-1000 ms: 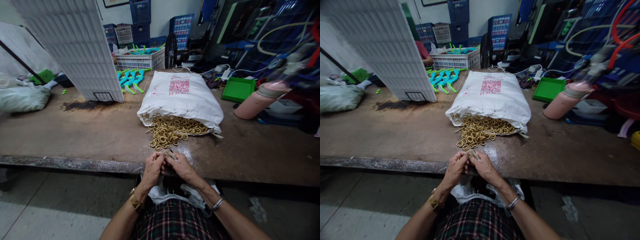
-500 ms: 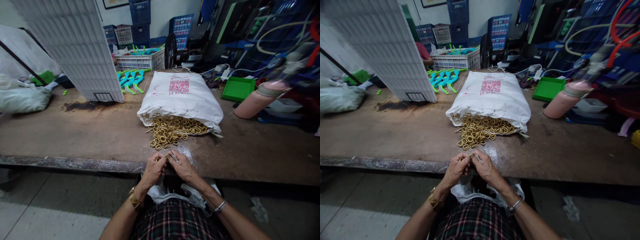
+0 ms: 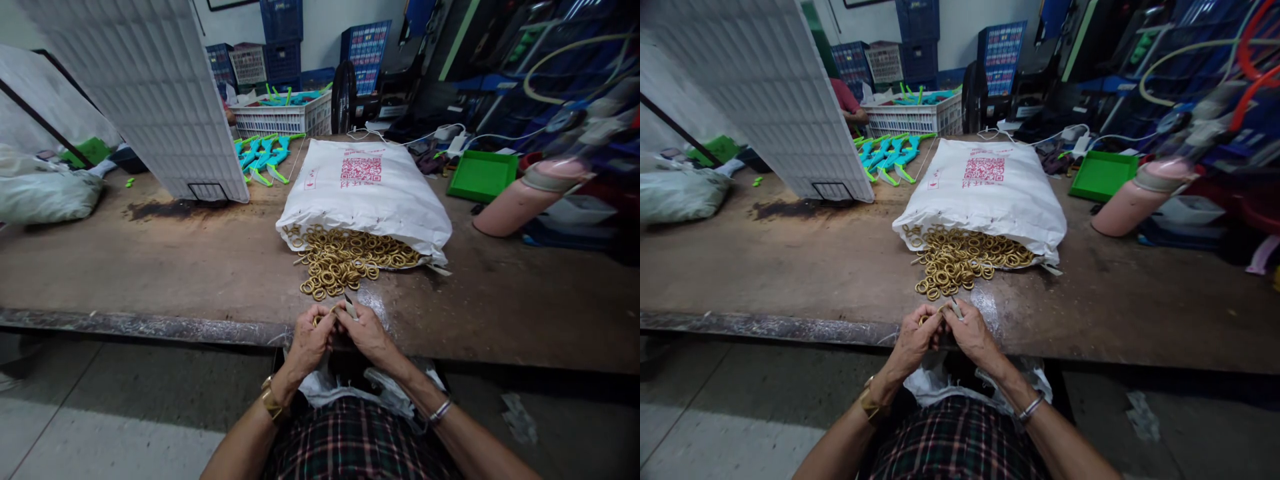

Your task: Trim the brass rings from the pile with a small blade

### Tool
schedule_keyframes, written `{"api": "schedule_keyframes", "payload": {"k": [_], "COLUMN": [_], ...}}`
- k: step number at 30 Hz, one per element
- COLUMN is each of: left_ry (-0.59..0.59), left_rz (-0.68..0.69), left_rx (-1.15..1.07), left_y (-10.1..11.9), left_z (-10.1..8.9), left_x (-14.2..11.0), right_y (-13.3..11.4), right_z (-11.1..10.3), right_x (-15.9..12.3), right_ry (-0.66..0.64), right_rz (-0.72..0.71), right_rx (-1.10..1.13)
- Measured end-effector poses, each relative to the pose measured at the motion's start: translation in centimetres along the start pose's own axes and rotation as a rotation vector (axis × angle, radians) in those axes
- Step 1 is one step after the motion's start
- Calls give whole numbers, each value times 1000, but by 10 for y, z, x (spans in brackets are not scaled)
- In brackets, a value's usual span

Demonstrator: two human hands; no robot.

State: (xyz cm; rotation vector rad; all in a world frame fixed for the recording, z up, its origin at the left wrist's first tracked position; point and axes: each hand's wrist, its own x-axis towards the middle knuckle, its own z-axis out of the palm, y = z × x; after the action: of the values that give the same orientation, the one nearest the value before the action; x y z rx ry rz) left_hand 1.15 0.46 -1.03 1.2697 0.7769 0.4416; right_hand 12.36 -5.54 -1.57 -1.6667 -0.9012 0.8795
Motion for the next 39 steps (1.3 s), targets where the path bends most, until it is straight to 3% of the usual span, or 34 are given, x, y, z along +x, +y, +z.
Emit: {"api": "schedule_keyframes", "payload": {"k": [11, 23, 31, 34, 39], "left_ry": [57, 100, 96, 49, -71], "left_rz": [101, 95, 254, 193, -23], "left_rx": [121, 124, 295, 263, 111], "left_y": [-5, -7, -4, -4, 1], "left_z": [4, 6, 4, 2, 0], "left_x": [2, 2, 1, 1, 0], "right_y": [-2, 1, 0, -1, 0], "right_z": [-3, 0, 0, 0, 0], "right_x": [1, 7, 9, 10, 9], "right_ry": [-7, 60, 29, 46, 39], "right_rz": [-39, -47, -13, 15, 17], "right_rx": [-88, -120, -188, -191, -159]}}
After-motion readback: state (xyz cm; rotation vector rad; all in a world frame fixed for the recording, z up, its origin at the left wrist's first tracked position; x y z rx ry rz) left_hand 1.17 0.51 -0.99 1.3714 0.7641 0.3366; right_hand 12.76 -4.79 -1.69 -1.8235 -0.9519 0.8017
